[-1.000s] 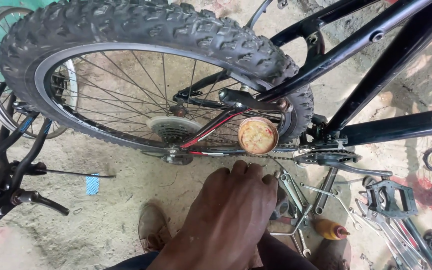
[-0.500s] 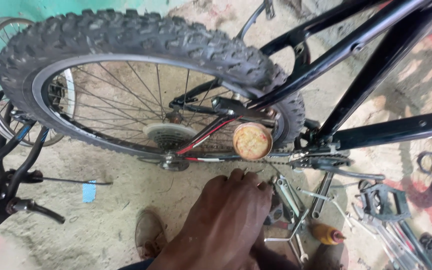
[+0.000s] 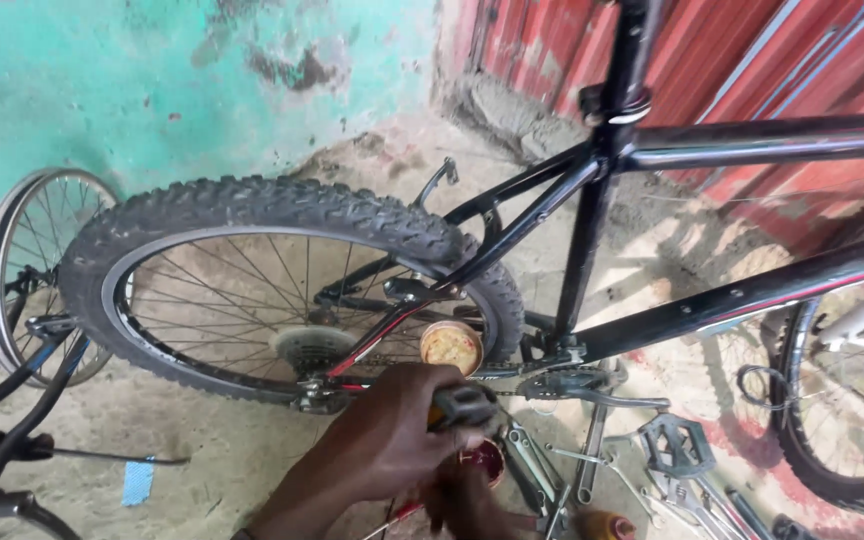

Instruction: Assembling the internal components of a bicycle pedal, including inserting bearings and applying grease.

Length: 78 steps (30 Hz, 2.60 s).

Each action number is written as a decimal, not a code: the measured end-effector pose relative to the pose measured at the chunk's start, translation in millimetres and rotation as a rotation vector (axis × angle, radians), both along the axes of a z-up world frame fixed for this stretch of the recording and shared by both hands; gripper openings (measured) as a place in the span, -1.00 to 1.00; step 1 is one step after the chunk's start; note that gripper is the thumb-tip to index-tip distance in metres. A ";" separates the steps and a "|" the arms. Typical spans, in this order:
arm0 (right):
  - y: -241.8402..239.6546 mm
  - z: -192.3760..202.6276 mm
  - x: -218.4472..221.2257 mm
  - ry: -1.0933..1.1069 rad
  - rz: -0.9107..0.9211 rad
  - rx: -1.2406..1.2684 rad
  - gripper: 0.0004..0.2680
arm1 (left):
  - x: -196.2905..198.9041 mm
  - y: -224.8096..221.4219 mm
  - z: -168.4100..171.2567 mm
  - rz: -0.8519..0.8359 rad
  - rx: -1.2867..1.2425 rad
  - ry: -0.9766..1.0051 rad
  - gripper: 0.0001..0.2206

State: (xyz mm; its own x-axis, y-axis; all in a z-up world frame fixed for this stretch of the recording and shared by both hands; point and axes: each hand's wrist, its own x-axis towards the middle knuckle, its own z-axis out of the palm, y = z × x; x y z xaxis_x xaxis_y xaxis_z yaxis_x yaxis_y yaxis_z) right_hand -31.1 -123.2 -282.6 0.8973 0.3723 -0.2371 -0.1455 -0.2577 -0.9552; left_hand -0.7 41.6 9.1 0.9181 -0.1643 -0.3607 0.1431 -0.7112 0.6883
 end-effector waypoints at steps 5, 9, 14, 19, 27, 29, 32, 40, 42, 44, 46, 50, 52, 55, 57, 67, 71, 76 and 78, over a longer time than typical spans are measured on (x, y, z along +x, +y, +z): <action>-48.6 102.3 75.7 -0.015 -0.134 0.089 -0.86 | -9.5 -15.7 1.3 0.137 -0.140 -0.133 -0.73; -75.1 188.7 85.9 0.026 -0.190 0.083 -0.92 | -15.0 -29.9 -1.3 0.274 -0.354 -0.092 -0.72; -80.7 229.8 94.8 0.037 -0.305 0.226 -0.92 | -15.6 -36.4 -7.4 0.292 -0.492 -0.121 -0.75; -81.6 257.2 94.5 0.044 -0.225 0.359 -0.84 | -7.9 -39.2 -8.4 0.290 -0.544 -0.203 -0.82; -91.9 246.2 95.1 -0.196 -0.181 0.501 -0.92 | -7.8 -42.6 -8.2 0.284 -0.526 -0.304 -0.83; -90.7 244.9 92.7 -0.187 -0.159 0.508 -0.93 | -8.7 -44.1 -10.7 0.303 -0.560 -0.269 -0.83; -88.2 242.0 90.2 -0.202 -0.140 0.496 -0.91 | -9.0 -44.1 -18.2 0.384 -0.700 -0.238 -0.81; -79.6 235.3 81.7 0.042 -0.200 0.229 -0.83 | -3.6 -37.2 -31.2 0.795 -1.268 -0.095 -0.80; -72.5 237.4 77.5 0.109 -0.175 0.212 -0.89 | 0.2 -36.8 -25.4 0.894 -1.384 -0.061 -0.75; -65.9 239.9 70.9 0.181 -0.148 0.192 -0.93 | 3.5 -35.3 -28.3 0.998 -1.499 -0.021 -0.69; -59.6 243.1 63.0 0.330 -0.050 0.256 -0.83 | 6.8 -32.4 -39.9 0.983 -1.627 -0.116 -0.85; -52.2 220.3 50.1 0.428 0.074 0.376 -0.67 | 1.5 -31.8 -38.7 1.002 -1.607 -0.106 -0.83; -49.4 212.7 41.5 0.433 0.093 0.496 -0.67 | -1.8 -33.9 -39.2 1.016 -1.598 -0.133 -0.84; -44.8 196.3 36.0 0.345 0.210 0.593 -0.75 | -8.6 -40.7 -41.0 0.997 -1.552 -0.156 -0.84; -42.3 205.0 31.9 0.305 0.196 0.547 -0.73 | -13.7 -45.4 -37.5 0.943 -1.497 -0.187 -0.85; -48.9 189.9 32.1 0.061 0.081 0.500 -0.66 | -36.7 -70.4 -11.2 0.532 -0.970 -0.742 -0.74; -52.7 190.9 35.8 -0.018 0.111 0.384 -0.67 | -43.4 -85.2 -10.6 0.538 -1.075 -0.747 -0.65; -55.2 191.0 38.1 -0.149 0.135 0.219 -0.67 | -45.6 -94.8 -5.3 0.515 -1.534 -0.674 -0.68; -56.6 191.1 39.0 -0.204 0.139 0.157 -0.66 | -44.6 -84.0 -5.8 0.472 -1.345 -0.714 -0.68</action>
